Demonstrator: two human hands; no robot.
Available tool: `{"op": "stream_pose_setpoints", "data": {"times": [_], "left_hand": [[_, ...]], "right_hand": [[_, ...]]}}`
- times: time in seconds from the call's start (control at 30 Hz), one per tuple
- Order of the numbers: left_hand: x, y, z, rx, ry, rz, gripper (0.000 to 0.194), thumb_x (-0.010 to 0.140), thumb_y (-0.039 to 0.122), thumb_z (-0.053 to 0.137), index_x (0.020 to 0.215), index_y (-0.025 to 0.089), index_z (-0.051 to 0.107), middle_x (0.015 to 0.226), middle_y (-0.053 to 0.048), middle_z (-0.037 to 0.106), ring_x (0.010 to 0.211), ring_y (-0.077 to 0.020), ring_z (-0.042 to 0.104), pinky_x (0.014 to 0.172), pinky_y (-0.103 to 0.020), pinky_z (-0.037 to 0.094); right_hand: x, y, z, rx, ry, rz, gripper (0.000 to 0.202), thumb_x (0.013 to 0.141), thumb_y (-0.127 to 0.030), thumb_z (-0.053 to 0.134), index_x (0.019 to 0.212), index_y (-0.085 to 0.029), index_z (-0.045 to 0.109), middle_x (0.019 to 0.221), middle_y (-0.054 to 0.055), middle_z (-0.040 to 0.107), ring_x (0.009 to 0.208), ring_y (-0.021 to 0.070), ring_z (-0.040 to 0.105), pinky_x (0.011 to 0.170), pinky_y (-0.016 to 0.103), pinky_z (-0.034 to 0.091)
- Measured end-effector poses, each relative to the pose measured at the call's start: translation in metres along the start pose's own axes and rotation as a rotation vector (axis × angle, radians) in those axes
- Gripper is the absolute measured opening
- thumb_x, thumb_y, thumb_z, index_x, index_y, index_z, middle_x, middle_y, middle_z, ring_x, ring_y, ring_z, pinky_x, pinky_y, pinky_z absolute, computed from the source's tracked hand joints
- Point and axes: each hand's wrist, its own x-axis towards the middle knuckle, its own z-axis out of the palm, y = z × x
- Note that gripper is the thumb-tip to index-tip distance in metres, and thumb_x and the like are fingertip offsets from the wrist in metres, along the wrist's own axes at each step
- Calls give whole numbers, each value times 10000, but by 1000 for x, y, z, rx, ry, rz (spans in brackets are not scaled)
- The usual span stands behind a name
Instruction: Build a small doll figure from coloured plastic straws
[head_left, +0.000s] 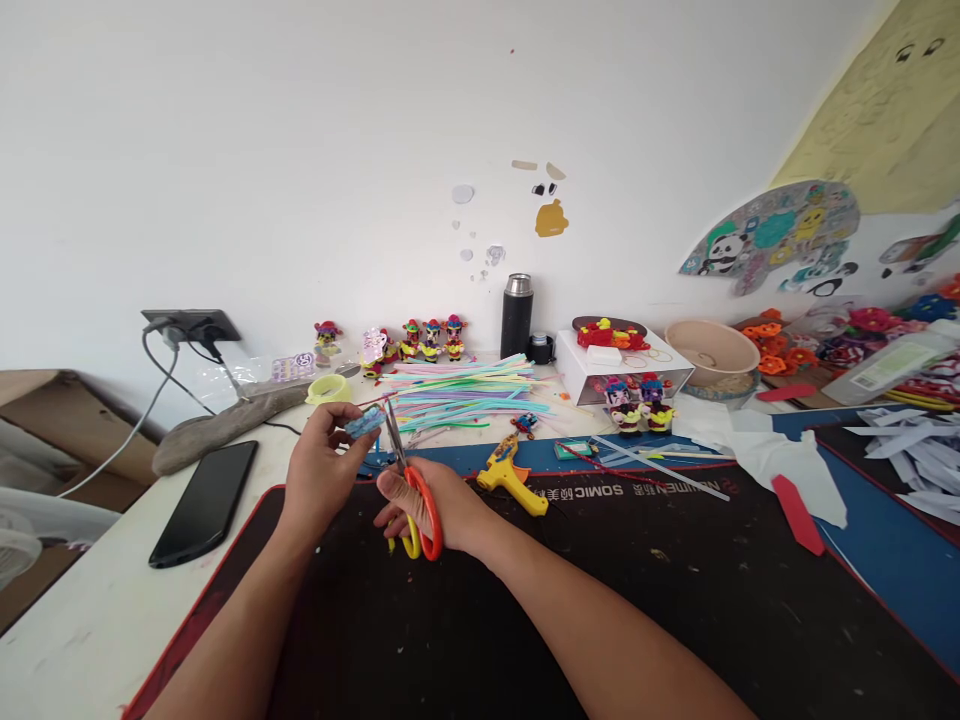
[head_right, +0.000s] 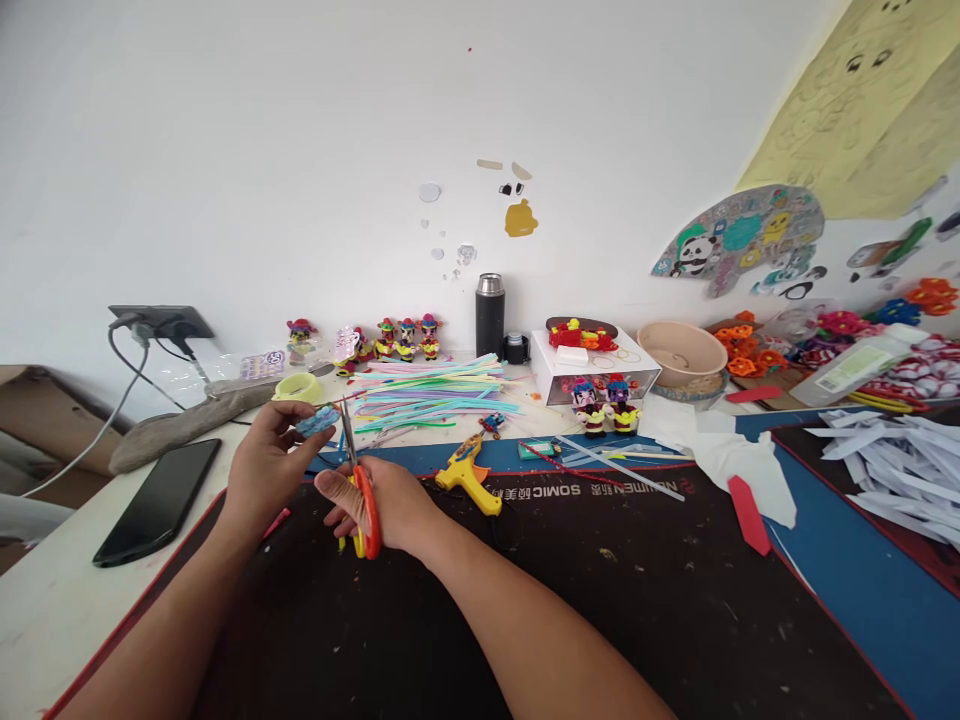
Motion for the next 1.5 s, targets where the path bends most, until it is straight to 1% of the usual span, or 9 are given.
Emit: {"op": "stream_pose_setpoints", "data": {"times": [0.1, 0.33, 0.5, 0.73, 0.87, 1.07, 1.2, 1.37, 1.5], "left_hand": [[1, -2, -1, 20, 9, 2, 342, 782, 433, 781, 1008, 247, 604, 1039, -15, 667, 727, -166, 610, 614, -280, 465], [1, -4, 0, 76, 18, 50, 292, 802, 403, 755, 1002, 251, 606, 1053, -20, 665, 736, -176, 623, 603, -281, 463], [0, -4, 0, 138, 7, 162, 200, 832, 345, 720, 983, 262, 620, 1045, -22, 652, 760, -194, 603, 644, -303, 481], [1, -1, 0, 216, 16, 305, 124, 847, 242, 676, 945, 261, 603, 961, -1, 608, 708, -180, 554, 698, -327, 469], [0, 3, 0, 247, 19, 335, 115, 848, 232, 658, 939, 262, 594, 942, -3, 598, 685, -184, 539, 682, -334, 460], [0, 2, 0, 276, 17, 388, 121, 857, 194, 642, 951, 254, 594, 955, -11, 601, 685, -176, 532, 684, -328, 465], [1, 0, 0, 299, 26, 406, 125, 856, 176, 638, 950, 246, 595, 954, -10, 606, 683, -170, 536, 679, -317, 473], [1, -2, 0, 331, 28, 418, 135, 851, 154, 632, 950, 240, 601, 954, -9, 611, 683, -165, 543, 667, -305, 479], [2, -5, 1, 349, 9, 435, 150, 845, 141, 627, 957, 239, 607, 962, -16, 620, 682, -167, 543, 659, -300, 481]], "right_hand": [[0, 0, 1, 9, -19, 1, 790, 767, -882, 650, 1153, -196, 589, 796, 34, 729, 651, 188, 748, 614, 267, 597], [-11, -12, 1, -124, 16, -10, 733, 858, -878, 557, 1140, -203, 595, 809, 28, 739, 490, 137, 674, 443, 200, 489], [-18, -21, 2, -231, 41, -27, 729, 888, -885, 493, 1087, -192, 607, 739, 12, 713, 439, 115, 622, 402, 179, 422], [-20, -21, 3, -319, 68, -52, 696, 915, -884, 436, 973, -203, 568, 667, -15, 674, 433, 119, 618, 410, 189, 404], [-21, -23, 2, -385, 86, -74, 647, 948, -850, 440, 873, -212, 517, 595, -34, 627, 421, 115, 603, 467, 205, 412], [-22, -30, 4, -442, 122, -54, 602, 973, -810, 467, 821, -228, 506, 526, -42, 574, 445, 148, 601, 506, 244, 400], [-22, -31, 4, -459, 158, -15, 588, 972, -791, 504, 820, -224, 539, 546, -35, 587, 457, 151, 602, 500, 251, 386], [-19, -28, 3, -466, 161, 4, 570, 996, -754, 504, 876, -206, 603, 520, -45, 574, 459, 147, 608, 513, 236, 403], [-17, -26, 3, -456, 158, 29, 522, 1032, -694, 490, 873, -210, 605, 510, -44, 572, 431, 143, 591, 508, 235, 407]]}}
